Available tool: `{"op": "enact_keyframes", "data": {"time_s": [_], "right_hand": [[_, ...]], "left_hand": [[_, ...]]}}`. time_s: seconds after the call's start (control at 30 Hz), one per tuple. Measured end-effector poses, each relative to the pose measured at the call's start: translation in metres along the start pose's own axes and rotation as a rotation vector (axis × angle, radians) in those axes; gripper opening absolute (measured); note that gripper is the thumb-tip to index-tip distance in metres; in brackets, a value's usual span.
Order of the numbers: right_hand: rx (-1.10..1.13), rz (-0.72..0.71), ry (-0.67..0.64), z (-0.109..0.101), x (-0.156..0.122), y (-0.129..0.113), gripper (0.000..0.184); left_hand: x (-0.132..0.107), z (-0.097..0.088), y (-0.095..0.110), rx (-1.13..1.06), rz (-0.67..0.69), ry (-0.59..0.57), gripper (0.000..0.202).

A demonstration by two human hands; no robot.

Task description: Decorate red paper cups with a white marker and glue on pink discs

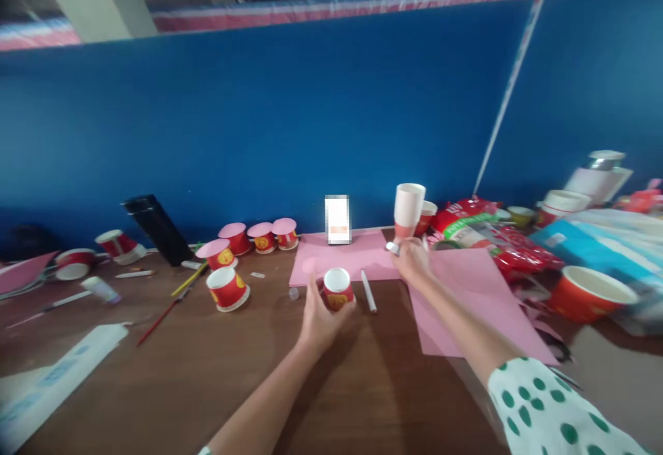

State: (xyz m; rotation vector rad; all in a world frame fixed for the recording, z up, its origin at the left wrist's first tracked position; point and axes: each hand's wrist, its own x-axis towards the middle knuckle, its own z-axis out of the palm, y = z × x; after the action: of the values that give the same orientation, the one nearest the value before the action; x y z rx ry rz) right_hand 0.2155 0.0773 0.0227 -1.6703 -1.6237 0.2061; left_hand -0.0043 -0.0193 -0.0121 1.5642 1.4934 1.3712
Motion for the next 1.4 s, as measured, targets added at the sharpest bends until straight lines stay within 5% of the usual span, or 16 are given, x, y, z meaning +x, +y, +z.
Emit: {"op": "enact_keyframes", "data": {"time_s": [0.23,0.43,0.8,1.0,1.2,1.3,1.4], "right_hand": [[0.478,-0.022,-0.012,-0.004,-0.05,-0.026,0.038],[0.852,0.028,-0.034,0.001,-0.066,-0.034,0.042],[0.584,0.054,0.022,0.024,-0.079,-0.018,0.016],[0.396,0.057,-0.049,0.02,-0.082,-0.016,0.016],[0.294,0.056,-0.047,0.017,-0.081,-0.012,0.023],[0.158,0.064,-0.037,0.015,-0.08,-0.01,0.028],[0.033,0.075,-0.05,0.013,-0.079,-0.011,0.029]], "left_hand": [[-0.004,-0.005,0.001,-0.019,0.122,-0.013,0.076],[-0.001,-0.008,-0.004,0.057,0.185,0.059,0.055],[0.009,-0.019,-0.002,0.089,0.272,0.414,0.045],[0.018,-0.03,-0.002,0.09,0.257,0.5,0.045],[0.04,-0.049,-0.017,0.087,0.03,0.709,0.046],[0.048,-0.061,-0.024,0.161,-0.082,0.68,0.043],[0.049,-0.071,-0.025,0.247,-0.102,0.514,0.035]]}}
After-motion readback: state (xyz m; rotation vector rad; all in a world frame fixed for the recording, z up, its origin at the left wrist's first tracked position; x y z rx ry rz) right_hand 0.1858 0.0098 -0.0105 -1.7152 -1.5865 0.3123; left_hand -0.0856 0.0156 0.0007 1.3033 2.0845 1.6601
